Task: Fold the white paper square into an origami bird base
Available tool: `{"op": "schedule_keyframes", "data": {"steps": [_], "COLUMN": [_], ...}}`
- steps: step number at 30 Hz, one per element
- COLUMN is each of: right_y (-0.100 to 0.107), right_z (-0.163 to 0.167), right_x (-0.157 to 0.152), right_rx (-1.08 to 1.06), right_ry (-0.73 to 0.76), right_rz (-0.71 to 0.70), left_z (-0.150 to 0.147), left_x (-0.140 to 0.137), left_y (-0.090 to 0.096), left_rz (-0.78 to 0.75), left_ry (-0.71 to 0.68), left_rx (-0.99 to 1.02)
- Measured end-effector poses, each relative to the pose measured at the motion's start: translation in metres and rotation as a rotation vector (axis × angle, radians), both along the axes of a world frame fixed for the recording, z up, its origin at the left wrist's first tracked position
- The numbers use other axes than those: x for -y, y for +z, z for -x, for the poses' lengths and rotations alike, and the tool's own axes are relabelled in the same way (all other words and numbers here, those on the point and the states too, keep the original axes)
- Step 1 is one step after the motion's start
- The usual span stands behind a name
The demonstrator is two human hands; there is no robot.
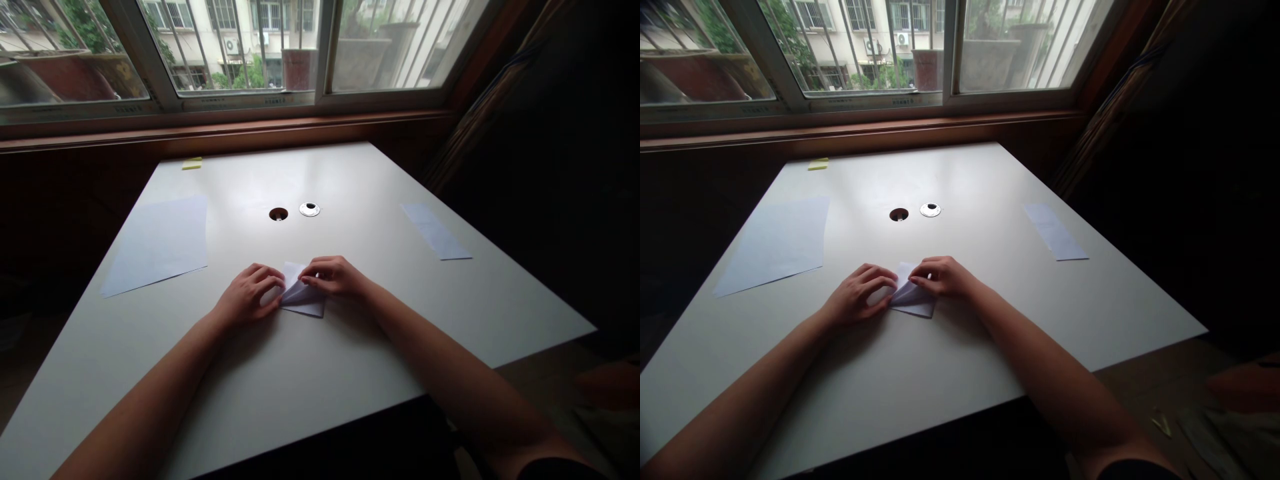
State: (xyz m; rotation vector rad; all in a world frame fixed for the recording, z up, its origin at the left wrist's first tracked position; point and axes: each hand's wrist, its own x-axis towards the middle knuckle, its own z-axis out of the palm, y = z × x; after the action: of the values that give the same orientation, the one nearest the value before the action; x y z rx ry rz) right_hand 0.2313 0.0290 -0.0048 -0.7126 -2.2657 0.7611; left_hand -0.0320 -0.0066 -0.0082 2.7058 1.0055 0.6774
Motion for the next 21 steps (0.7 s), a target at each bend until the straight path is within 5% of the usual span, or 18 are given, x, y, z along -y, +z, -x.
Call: {"op": "schedule_keyframes", "data": {"steps": [12,21], "right_y": [-0.001,0.007], "right_z": [-0.003,0.004], "right_x": [0.000,0.011], "right_rx": [-0.013,0.422], "right_ry": [0.026,-0.105], "right_rz": [0.003,-0.491], "left_z": [0.001,0.002], "left_x": [-0.002,-0.002], "left_y": [-0.004,-0.005], "left_rz": [-0.024,-0.015], "left_ry": [-0.009,-0.009], "left_rx": [0.015,0.013]}}
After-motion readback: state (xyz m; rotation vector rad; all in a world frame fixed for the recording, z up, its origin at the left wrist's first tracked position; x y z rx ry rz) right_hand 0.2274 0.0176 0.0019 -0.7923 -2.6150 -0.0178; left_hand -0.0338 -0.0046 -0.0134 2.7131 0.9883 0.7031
